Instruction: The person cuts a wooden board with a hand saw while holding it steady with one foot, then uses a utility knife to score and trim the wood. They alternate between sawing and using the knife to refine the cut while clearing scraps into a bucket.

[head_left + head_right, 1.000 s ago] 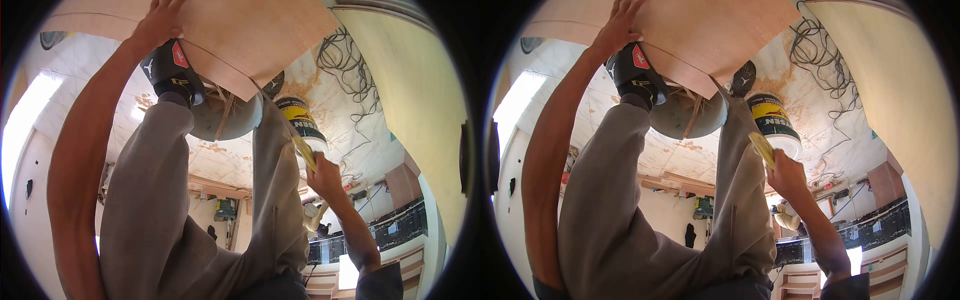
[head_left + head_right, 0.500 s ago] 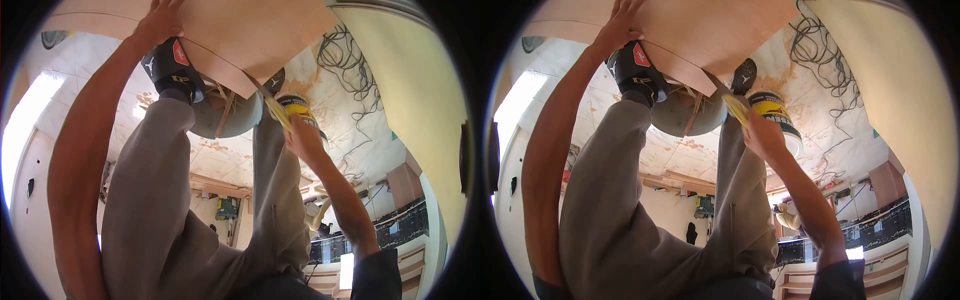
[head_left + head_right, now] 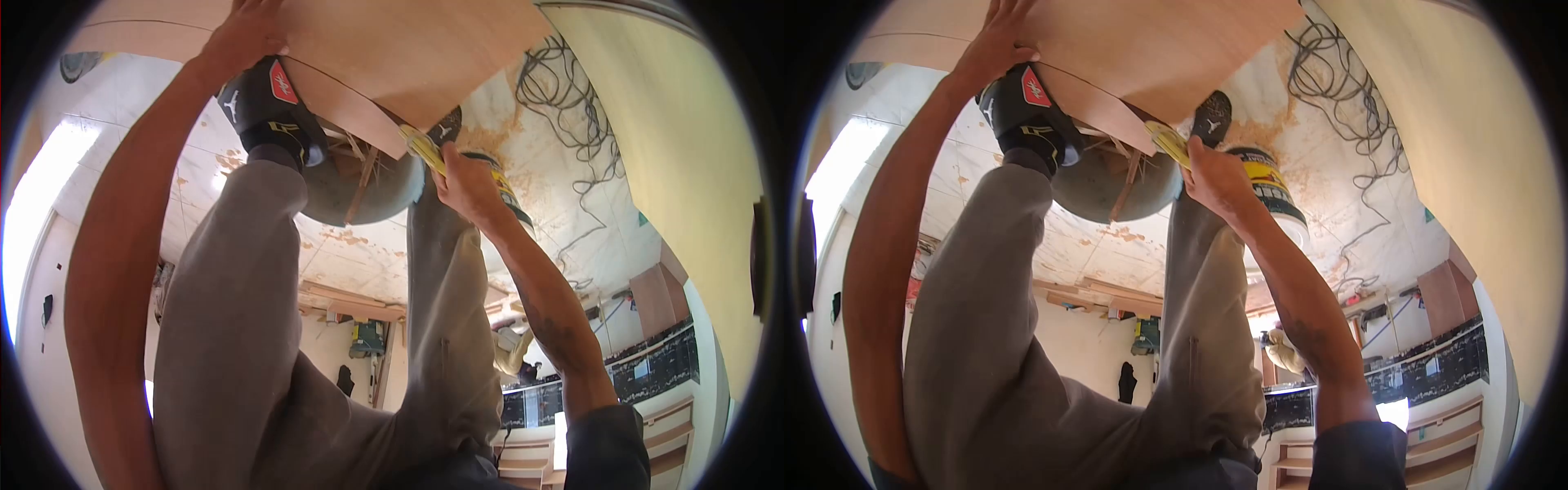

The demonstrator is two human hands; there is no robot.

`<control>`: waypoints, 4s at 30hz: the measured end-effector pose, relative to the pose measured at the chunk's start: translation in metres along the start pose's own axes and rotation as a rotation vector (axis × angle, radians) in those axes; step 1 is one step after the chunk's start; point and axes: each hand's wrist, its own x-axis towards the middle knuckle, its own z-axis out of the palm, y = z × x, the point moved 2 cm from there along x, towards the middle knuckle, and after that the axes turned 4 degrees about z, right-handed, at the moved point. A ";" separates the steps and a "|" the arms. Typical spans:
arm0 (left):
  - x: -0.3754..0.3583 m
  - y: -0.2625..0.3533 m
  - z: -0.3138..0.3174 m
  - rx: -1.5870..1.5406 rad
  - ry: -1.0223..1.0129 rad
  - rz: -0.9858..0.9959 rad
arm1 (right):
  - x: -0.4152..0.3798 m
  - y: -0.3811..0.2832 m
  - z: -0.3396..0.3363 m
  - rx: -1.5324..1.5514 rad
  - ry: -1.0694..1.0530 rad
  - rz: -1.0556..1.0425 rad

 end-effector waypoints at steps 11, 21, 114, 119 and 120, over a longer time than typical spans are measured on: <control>-0.003 0.004 -0.003 -0.005 -0.018 -0.031 | -0.144 -0.019 -0.095 -0.078 -0.352 0.379; -0.015 0.013 0.005 -0.032 -0.021 0.053 | -0.011 -0.034 -0.021 -0.048 -0.132 0.174; -0.006 0.005 -0.001 -0.069 -0.020 -0.033 | -0.068 -0.018 -0.048 -0.101 -0.200 0.290; -0.006 0.007 0.001 -0.038 -0.049 -0.039 | -0.188 -0.015 -0.104 -0.085 -0.311 0.428; -0.005 0.006 0.001 -0.032 -0.048 -0.032 | -0.180 -0.014 -0.102 -0.093 -0.297 0.409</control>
